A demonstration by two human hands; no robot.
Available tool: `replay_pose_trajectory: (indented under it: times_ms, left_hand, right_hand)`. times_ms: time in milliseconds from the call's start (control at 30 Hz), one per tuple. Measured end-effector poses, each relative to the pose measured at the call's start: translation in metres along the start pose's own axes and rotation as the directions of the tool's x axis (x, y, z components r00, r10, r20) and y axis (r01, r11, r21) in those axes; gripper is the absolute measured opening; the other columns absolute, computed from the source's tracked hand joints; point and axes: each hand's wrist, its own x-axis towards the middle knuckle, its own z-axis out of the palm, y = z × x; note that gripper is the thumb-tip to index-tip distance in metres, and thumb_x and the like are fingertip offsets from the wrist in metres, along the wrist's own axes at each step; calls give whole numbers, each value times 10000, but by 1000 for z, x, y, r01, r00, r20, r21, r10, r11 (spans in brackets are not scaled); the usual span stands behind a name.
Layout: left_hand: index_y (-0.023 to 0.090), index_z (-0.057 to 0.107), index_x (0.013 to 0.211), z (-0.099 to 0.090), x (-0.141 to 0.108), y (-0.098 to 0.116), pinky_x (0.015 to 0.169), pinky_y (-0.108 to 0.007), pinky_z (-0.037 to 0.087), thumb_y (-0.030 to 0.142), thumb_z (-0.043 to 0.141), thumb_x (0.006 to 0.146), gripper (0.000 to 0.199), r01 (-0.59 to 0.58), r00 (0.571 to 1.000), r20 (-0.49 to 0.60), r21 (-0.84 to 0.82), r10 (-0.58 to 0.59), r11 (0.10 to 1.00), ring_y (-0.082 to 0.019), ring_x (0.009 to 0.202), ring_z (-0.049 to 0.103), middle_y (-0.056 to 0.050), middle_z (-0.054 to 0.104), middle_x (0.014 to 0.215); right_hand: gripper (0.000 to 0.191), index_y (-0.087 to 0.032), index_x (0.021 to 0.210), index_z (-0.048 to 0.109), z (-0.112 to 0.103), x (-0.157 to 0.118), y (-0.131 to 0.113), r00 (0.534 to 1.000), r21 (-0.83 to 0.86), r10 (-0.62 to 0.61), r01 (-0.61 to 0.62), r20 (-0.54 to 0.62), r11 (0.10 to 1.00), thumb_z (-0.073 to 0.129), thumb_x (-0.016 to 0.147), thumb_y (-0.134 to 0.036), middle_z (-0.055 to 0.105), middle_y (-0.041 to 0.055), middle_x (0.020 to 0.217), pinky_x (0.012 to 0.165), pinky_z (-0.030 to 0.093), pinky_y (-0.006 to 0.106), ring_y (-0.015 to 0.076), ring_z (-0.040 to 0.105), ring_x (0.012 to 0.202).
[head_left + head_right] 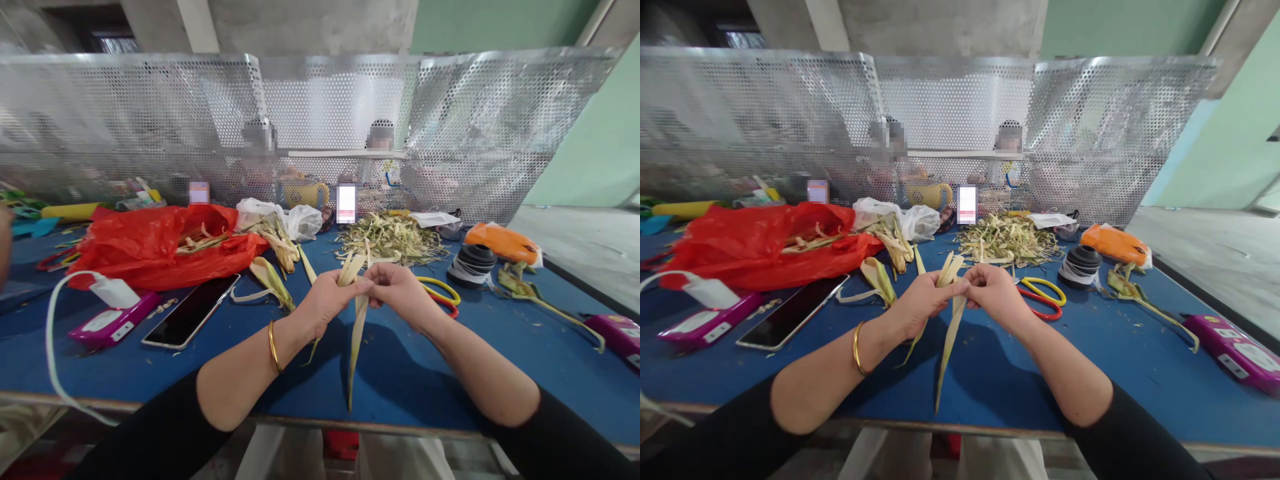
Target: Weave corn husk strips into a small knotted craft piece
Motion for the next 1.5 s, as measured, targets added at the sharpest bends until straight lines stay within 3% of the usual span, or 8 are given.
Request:
replay_pose_trajectory:
  times_ms: [167,300,533,833,1100,1300,1500]
  left_hand:
    - [160,573,707,-1,3,-1,419,-216,134,412,765,644,323,31,998,-59,-39,-33,999,-35,395,212,105,326,443]
    - [151,576,694,-2,4,0,424,-217,133,413,739,666,310,-20,999,-51,-50,18,999,-32,393,208,105,317,444]
    - [157,530,627,-4,5,-1,435,-217,155,396,704,693,303,-76,996,-33,27,77,997,-35,408,223,97,313,462]
    - [159,550,663,-9,8,-5,434,-209,188,370,685,707,254,-98,992,-76,86,105,991,-39,416,246,89,368,488]
    - [157,559,653,-8,8,-6,448,-212,211,415,665,729,288,-144,984,-81,140,156,980,-49,430,279,79,388,500]
    - [170,506,624,-7,8,-9,452,-213,218,449,645,756,339,-158,983,-70,159,171,975,-53,434,287,83,362,491]
    - [173,492,632,-5,7,-5,446,-215,223,420,636,767,315,-160,984,-53,135,169,978,-57,436,308,80,370,494]
  right_hand:
    - [295,-184,668,556,3,-1,-1,1000,78,-21,22,-12,997,778,634,-377,573,-43,522,487,439,235,96,523,467]
    - [325,-183,662,565,0,-1,-3,998,155,-60,65,-35,986,772,647,-433,567,-35,535,494,430,251,94,498,469]
    - [257,-191,673,587,1,0,0,989,65,-122,128,-83,990,729,687,-404,531,-38,552,516,401,265,104,466,512]
    - [227,-185,644,569,-1,1,0,986,74,-89,100,-138,992,710,687,-357,508,-47,534,518,375,259,95,455,498]
    - [320,-184,699,581,1,1,5,988,20,-121,124,-92,992,718,710,-473,540,-25,605,541,394,262,108,460,561]
    - [303,-185,675,585,0,2,5,987,-31,-153,151,-57,988,709,715,-459,535,-21,608,541,380,264,114,449,575]
    - [226,-191,693,600,3,1,5,985,36,-133,138,-110,990,712,694,-387,541,-26,608,564,395,272,116,457,577]
